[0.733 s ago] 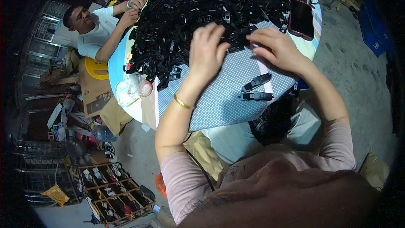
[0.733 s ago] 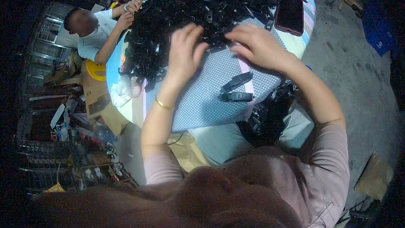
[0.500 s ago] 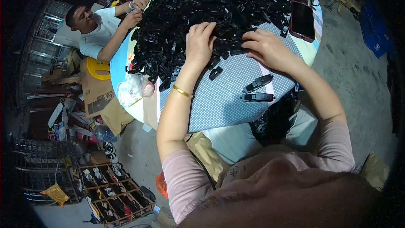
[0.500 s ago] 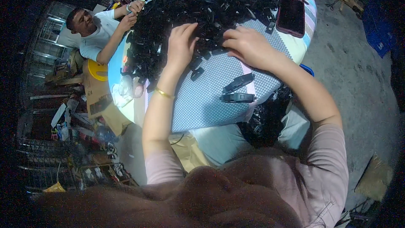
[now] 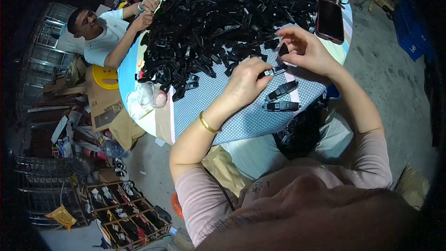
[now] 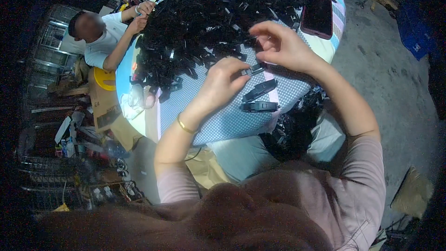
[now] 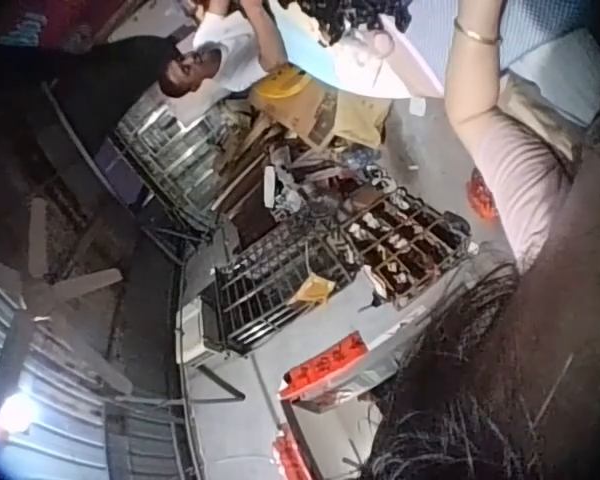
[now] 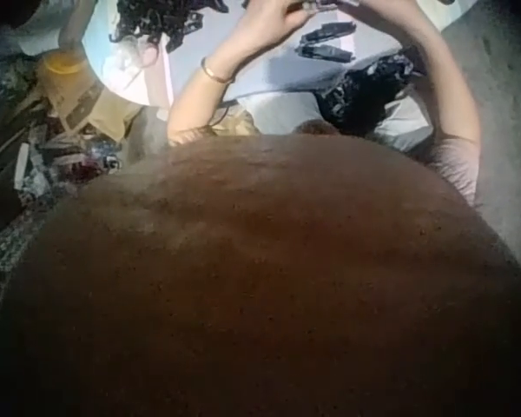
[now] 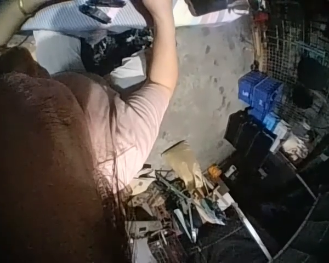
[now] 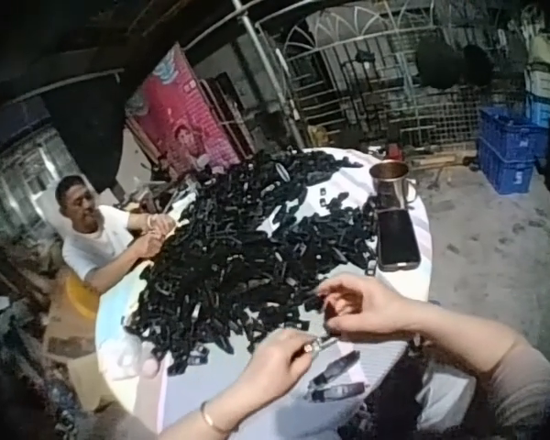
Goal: Assembling small white components or labels onto black plastic strips at a production table.
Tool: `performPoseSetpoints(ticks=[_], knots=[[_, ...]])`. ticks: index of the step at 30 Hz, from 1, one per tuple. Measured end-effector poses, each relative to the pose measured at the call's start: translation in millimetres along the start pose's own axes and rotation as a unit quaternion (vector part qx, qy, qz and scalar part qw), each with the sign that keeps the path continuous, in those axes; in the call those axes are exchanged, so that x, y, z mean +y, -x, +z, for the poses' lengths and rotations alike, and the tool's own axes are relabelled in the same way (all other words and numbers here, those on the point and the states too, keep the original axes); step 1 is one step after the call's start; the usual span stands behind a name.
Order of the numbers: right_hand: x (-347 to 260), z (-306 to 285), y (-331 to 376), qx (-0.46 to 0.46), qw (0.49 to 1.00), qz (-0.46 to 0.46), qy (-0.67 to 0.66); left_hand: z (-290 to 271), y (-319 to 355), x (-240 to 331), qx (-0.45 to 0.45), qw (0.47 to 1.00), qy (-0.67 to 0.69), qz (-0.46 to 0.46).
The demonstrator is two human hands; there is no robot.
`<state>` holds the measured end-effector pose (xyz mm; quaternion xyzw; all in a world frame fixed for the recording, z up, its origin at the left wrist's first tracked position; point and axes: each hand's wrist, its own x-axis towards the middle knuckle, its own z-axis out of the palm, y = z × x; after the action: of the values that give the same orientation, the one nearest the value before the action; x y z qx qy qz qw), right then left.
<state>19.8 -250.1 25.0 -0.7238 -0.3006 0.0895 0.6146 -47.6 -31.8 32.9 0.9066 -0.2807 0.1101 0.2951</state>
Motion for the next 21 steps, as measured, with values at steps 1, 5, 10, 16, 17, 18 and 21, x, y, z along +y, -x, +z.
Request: performPoseSetpoints(ticks=[1,5,10,16,17,18,21], knots=[[-0.1,0.2,1.0,-0.016,1.0,-0.01,-0.025,3.7,-1.1,-0.8,0.015,1.0,-0.013,0.011],[1.4,1.8,4.6,-0.092,0.981,-0.101,0.135,3.9,2.7,-1.0,0.019,0.999,-0.018,-0.032],[-7.0,-7.2,9.5,-0.063,0.937,-0.184,0.289,0.6,3.1,-2.1,0.007,0.997,0.007,-0.078],[-7.6,-4.8,5.3,-0.073,0.917,-0.179,0.348,-0.1,0.7,-2.3,0.001,0.998,-0.008,-0.056],[-3.5,0.1,3.5,-0.086,0.923,-0.187,0.324,2.6,-0.5,-1.5,0.0,0.998,-0.007,-0.056],[-0.8,3.1,2.7,-0.1,0.928,-0.195,0.3,6.5,-2.0,-0.4,-0.001,0.998,0.016,-0.062],[-2.9,5.4,2.5,-0.088,0.93,-0.195,0.299,4.3,-3.8,1.6,-0.01,0.997,0.03,-0.069]])
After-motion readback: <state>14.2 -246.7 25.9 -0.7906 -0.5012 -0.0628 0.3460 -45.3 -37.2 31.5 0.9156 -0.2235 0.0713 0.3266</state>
